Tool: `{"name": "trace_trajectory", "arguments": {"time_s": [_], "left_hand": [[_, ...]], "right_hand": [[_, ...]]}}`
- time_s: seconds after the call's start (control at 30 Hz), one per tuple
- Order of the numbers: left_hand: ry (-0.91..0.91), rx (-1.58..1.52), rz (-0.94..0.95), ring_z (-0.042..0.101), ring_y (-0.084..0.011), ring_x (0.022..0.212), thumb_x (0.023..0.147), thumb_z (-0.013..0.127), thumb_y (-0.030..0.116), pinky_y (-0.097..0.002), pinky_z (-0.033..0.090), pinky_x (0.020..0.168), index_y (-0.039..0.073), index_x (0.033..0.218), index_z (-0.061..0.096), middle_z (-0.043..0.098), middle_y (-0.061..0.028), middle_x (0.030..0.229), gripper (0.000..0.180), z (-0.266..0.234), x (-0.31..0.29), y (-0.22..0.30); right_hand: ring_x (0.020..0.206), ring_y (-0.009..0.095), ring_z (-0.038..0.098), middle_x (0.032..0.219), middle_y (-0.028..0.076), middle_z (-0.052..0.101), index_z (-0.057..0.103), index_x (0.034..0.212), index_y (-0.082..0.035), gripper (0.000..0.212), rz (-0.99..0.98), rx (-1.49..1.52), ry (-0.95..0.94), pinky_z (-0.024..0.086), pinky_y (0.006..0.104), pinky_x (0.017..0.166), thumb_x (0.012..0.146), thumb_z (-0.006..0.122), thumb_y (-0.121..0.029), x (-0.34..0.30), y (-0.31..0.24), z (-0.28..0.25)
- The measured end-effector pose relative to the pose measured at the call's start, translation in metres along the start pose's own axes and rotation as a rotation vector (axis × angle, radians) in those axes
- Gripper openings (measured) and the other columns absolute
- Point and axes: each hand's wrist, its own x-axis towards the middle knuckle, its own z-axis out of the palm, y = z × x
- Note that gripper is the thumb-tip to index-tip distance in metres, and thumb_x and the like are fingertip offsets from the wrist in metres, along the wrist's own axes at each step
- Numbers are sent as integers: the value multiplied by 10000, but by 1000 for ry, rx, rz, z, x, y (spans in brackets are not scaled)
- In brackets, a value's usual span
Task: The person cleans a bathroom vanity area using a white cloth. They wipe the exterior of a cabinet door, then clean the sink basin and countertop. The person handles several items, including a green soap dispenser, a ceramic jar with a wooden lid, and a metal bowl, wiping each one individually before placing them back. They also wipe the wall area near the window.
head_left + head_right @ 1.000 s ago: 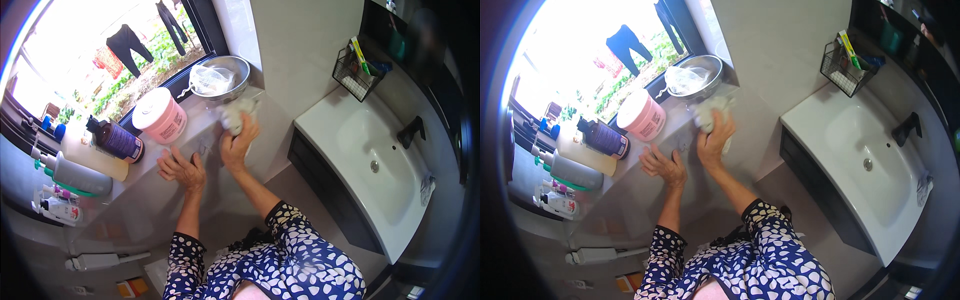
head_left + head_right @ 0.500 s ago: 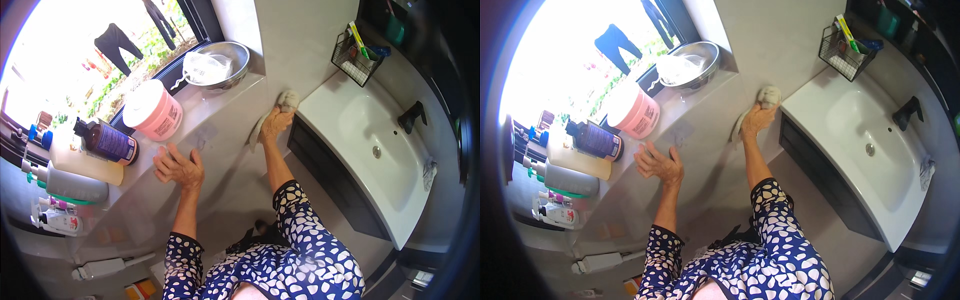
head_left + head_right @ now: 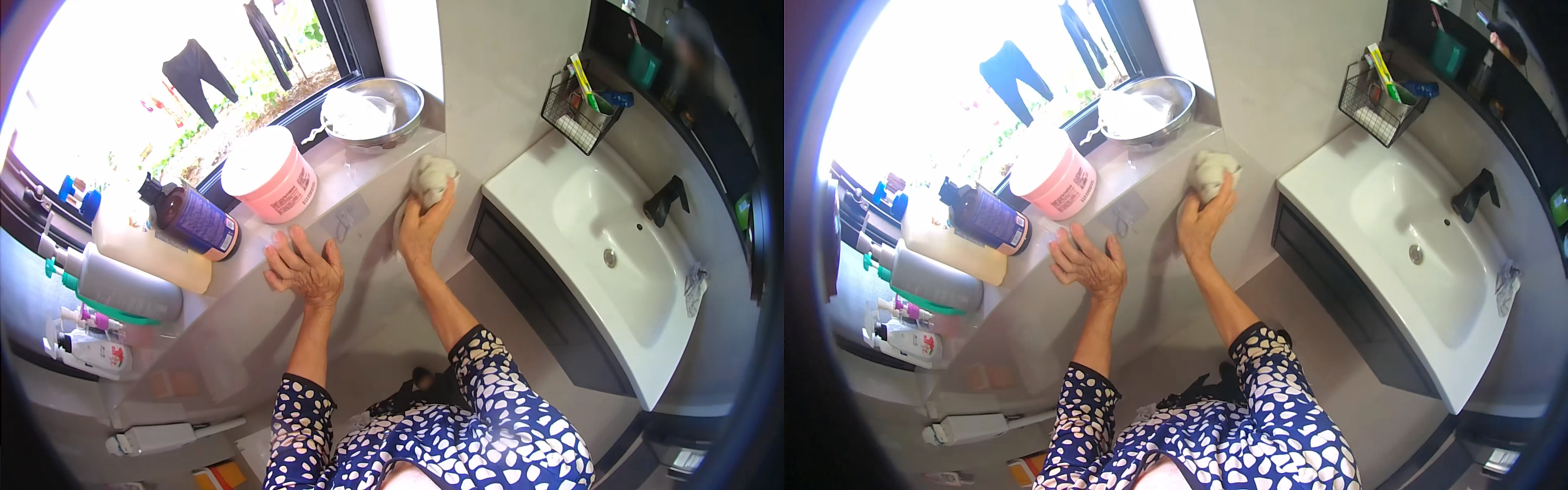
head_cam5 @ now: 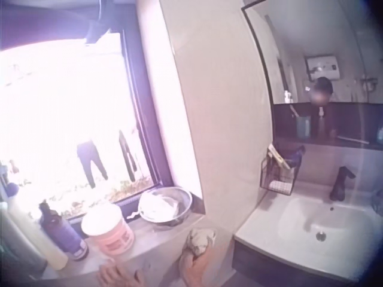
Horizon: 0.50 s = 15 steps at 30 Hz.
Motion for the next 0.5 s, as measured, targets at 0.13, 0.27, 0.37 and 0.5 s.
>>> {"name": "trace_trajectory", "arguments": {"time_s": [0.13,0.27,0.37,0.5], "left_hand": [[-21,-15,14,226,-383,1292,899,434,480,-539,139,987,47,1364,349,309,-189,1402,640,-4,1,0],[-90,-39,40,221,-390,1295,891,464,463,-541,123,1000,35,1375,334,293,-201,1406,659,-15,2,-4],[-219,-220,12,204,-399,1302,883,525,403,-559,118,1019,15,1376,328,274,-211,1406,657,-33,3,-11],[-124,-692,-23,281,-386,1263,873,577,307,-492,267,991,-12,1365,326,272,-227,1393,639,-82,28,5]], "right_hand": [[1157,412,364,1279,259,379,438,1302,-49,616,-417,-136,-299,281,487,1002,709,581,34,-21,-11,-10],[1182,402,369,1277,214,418,452,1292,-66,615,-496,-173,-295,271,482,1015,701,550,71,20,9,-13],[1190,374,376,1249,204,440,427,1306,-55,596,-315,-111,-152,257,448,1031,727,500,67,61,3,-22],[1183,374,386,1216,216,447,369,1321,0,585,-254,-127,-1,260,415,1038,746,460,51,109,33,-31]]}}
